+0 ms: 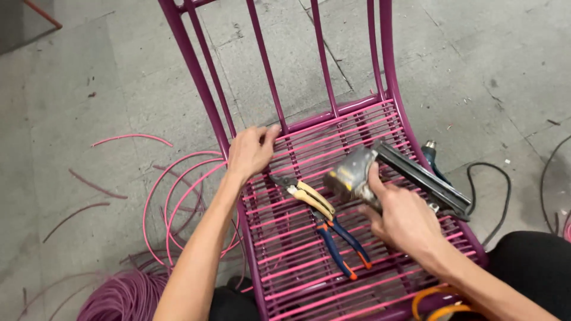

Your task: Repairing or assembling a metal chair frame by weaving pink plastic cords.

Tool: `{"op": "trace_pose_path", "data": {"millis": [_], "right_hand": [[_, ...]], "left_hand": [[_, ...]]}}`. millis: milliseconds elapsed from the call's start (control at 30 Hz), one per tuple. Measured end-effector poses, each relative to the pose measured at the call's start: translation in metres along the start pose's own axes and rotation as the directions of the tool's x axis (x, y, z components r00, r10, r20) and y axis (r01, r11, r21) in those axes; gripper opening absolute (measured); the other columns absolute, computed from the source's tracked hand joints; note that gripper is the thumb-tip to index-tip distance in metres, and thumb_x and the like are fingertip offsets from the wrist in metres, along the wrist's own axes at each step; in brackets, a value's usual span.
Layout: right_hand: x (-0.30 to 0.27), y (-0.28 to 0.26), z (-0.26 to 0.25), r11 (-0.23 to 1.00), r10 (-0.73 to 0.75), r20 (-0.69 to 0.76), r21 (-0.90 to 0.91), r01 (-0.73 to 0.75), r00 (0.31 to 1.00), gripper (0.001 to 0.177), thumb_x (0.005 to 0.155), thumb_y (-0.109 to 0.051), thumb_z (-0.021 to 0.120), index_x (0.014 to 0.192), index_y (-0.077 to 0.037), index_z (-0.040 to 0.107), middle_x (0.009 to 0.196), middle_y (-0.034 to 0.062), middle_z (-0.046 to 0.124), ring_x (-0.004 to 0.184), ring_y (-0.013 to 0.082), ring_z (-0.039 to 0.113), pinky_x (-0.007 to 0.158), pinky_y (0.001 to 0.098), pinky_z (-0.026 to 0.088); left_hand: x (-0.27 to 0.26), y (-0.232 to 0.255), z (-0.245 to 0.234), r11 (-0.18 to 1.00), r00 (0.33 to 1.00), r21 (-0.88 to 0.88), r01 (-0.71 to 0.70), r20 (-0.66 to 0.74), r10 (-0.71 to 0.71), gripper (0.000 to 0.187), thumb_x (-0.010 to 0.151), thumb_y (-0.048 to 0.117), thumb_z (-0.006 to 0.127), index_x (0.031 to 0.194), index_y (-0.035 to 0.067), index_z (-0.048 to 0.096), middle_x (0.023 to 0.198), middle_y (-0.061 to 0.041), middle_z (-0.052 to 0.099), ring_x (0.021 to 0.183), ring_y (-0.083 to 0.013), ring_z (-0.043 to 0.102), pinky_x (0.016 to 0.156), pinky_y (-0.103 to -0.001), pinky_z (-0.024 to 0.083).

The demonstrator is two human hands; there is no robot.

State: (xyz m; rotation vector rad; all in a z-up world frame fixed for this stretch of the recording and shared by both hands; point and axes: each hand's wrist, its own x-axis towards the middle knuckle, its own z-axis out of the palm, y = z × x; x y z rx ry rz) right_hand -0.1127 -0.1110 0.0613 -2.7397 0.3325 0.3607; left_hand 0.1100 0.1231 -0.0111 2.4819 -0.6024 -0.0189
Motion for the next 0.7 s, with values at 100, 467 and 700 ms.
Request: {"op": "trace_pose_path", "data": {"millis": [100, 467, 700], "right_hand": [[0.001, -0.002, 0.016, 0.999, 0.015, 0.021, -0.031, -0.014, 1.0, 0.092, 0.084, -0.036, 0.072, 0.159, -0.01, 0.025, 0.099, 0.0254, 0.069, 0.082, 0.0478, 0.068, 0.071, 0.0564, 0.055], [0.035, -0.002, 0.037, 0.979, -0.185, 0.098, -0.073, 0.193, 0.978, 0.094, 0.089, -0.044, 0.066, 0.154, 0.008, 0.023, 0.097, 0.029, 0.068, 0.071, 0.0472, 0.068, 0.065, 0.0544, 0.056], [0.118, -0.038, -0.005, 0.913, -0.408, -0.135, -0.052, 0.405, 0.903, 0.022, 0.096, -0.028, 0.064, 0.096, -0.008, 0.075, 0.082, 0.0182, 0.071, 0.079, 0.04, 0.069, 0.07, 0.0521, 0.055]], "left_hand": [[0.007, 0.014, -0.015, 0.998, 0.996, -0.039, 0.051, 0.078, -0.048, 0.047, 0.089, 0.048, 0.074, 0.083, 0.002, 0.073, 0.083, -0.021, 0.07, 0.081, -0.0395, 0.069, 0.072, -0.05, 0.053], [0.011, -0.007, 0.006, 0.885, 0.959, -0.405, 0.23, 0.249, -0.135, 0.02, 0.078, 0.02, 0.082, 0.094, 0.011, 0.077, 0.07, -0.008, 0.071, 0.064, -0.015, 0.062, 0.058, -0.034, 0.048], [0.011, 0.018, 0.007, 0.917, 0.936, -0.199, 0.346, 0.011, -0.351, 0.011, 0.073, 0.012, 0.082, 0.083, 0.014, 0.082, 0.074, -0.009, 0.075, 0.068, -0.0226, 0.069, 0.064, -0.037, 0.054]]}}
